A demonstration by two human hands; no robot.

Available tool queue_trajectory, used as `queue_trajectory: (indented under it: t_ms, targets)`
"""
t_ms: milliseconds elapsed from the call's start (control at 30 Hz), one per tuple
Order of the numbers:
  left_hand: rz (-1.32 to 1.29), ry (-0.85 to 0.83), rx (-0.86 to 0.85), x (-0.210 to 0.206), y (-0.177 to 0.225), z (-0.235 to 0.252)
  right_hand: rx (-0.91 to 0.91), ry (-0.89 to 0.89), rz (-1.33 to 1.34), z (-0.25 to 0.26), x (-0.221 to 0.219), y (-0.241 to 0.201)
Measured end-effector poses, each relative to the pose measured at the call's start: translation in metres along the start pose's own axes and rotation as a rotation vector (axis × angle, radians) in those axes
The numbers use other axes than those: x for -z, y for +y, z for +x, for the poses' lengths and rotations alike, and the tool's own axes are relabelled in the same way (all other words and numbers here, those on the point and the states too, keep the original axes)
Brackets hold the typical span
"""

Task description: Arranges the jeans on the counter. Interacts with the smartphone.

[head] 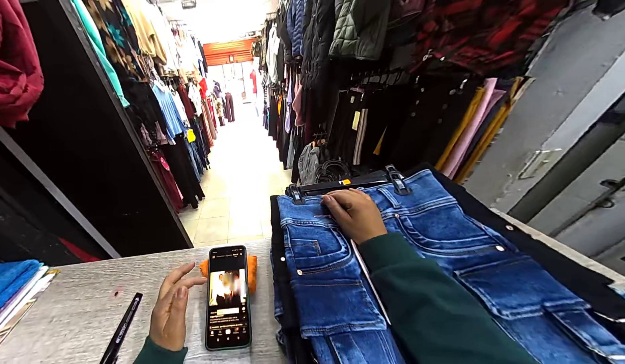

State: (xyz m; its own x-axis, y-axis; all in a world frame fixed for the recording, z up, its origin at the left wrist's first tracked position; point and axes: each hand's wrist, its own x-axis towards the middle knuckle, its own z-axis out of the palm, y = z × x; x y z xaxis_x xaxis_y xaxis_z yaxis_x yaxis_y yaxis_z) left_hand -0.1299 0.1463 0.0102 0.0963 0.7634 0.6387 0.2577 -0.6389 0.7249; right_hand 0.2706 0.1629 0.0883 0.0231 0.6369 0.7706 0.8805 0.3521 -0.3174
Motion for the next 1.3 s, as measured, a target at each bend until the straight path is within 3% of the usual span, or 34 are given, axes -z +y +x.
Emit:
queue_trajectory:
  t_ms: [167,400,667,1300]
  targets:
    - [0.04,-0.022,-0.044,-0.0066,0.0074,-0.0065,0.008,0.007,0.015,0.0008,-0.0007,-0.0009]
    - [0.041,0.02,0.043,-0.0057,0.01,-0.0008,-0.018,-0.003,0.028,0.0022,0.0009,-0.0018]
    - [0.01,-0.05,0.112,-0.0054,0.0124,-0.0005,-0.026,-0.007,0.02,0.0026,0.001,-0.0028]
    - [0.005,-0.048,0.132,0.0001,0.0051,-0.0036,-0.013,-0.022,0.013,0.0012,0.0009,-0.0013]
